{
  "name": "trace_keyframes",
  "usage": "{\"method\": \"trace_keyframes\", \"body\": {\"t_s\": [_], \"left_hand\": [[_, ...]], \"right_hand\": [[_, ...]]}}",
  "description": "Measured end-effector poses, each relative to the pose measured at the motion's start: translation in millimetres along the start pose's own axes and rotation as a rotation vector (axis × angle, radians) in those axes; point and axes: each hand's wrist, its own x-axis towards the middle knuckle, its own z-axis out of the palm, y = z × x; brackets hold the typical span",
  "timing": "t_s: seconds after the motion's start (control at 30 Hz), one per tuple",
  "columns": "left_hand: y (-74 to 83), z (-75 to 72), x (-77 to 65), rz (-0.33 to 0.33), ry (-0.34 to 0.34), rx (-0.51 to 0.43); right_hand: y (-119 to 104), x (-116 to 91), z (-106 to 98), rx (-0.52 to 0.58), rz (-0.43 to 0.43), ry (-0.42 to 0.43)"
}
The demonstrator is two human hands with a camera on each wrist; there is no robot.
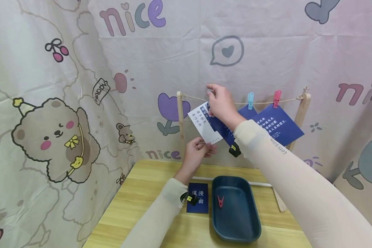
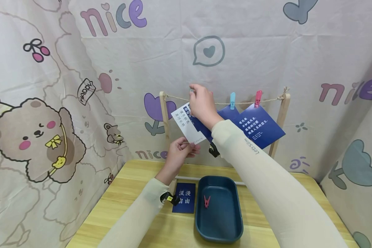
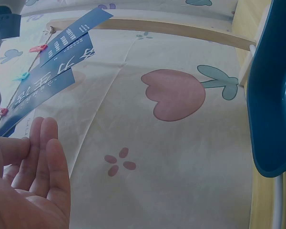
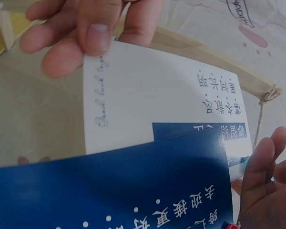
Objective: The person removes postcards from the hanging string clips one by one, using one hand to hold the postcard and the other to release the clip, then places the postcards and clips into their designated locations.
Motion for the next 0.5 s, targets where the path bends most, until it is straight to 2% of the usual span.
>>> {"method": "trace_keyframes", "body": {"t_s": [0.2,0.5], "left_hand": [[1.4,-0.4,-0.7,0.003,-0.009,0.013],[2.5,-1.5,-1.0,-0.009,-0.009,0.020]], "right_hand": [[3.1,6.4,0.7,0.094,0.056,-0.008],[2.5,5.8,0.3,0.179,0.063,0.019]]}}
